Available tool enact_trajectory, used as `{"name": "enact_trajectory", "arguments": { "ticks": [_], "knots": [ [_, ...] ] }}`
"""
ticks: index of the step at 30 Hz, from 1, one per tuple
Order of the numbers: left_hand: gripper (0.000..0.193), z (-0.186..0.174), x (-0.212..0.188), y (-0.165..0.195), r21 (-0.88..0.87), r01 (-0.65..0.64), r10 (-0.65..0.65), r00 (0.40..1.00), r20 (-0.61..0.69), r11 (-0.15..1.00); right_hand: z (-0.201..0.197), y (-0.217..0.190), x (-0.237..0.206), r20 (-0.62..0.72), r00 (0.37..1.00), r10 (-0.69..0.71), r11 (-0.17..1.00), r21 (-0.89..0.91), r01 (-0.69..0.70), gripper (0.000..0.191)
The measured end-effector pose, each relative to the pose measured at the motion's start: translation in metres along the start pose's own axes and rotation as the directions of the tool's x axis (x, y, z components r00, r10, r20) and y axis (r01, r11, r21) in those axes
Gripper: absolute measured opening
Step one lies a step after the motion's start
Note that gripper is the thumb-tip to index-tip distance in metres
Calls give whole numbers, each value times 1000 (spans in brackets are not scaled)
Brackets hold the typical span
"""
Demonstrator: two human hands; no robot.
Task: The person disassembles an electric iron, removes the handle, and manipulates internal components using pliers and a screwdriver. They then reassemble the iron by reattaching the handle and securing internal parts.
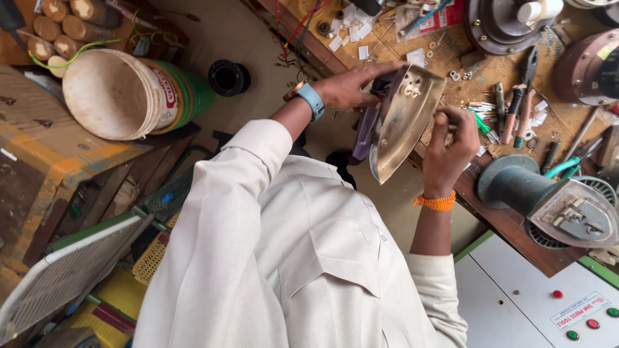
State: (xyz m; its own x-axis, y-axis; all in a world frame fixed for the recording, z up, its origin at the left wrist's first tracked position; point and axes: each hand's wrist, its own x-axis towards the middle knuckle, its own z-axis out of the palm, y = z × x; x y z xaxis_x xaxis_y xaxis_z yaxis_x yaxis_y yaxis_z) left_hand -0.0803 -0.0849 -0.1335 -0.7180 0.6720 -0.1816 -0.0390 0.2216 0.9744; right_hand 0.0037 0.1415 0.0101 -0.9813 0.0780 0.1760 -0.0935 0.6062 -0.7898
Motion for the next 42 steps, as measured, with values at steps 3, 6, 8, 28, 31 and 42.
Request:
{"name": "enact_trajectory", "arguments": {
  "ticks": [3, 6, 8, 28, 31, 42],
  "knots": [
    [93, 7, -3, 6, -21, -110, 110, 994, -8, 994, -2, 0, 19, 170, 978, -125, 991, -31, 132, 13],
    [91, 8, -6, 15, -94, -79, 81, 997, 14, 992, -2, -6, 30, 252, 923, -292, 913, -212, 347, 18],
    [90, 7, -7, 20, -109, 16, -13, 1000, 23, 994, -4, -10, 33, 281, 936, -212, 929, -238, 282, 18],
    [89, 18, -6, 25, -125, -57, 59, 998, 9, 990, -15, -8, 39, 425, 902, -73, 933, -291, 212, 22],
    [89, 19, -1, 25, -144, -124, 126, 992, 2, 982, -21, -1, 40, 407, 902, -142, 974, -103, 200, 22],
    [89, 19, 3, 29, -147, -84, 85, 996, -6, 985, -3, 0, 35, 261, 964, -48, 959, -259, 118, 10]
  ]
}}
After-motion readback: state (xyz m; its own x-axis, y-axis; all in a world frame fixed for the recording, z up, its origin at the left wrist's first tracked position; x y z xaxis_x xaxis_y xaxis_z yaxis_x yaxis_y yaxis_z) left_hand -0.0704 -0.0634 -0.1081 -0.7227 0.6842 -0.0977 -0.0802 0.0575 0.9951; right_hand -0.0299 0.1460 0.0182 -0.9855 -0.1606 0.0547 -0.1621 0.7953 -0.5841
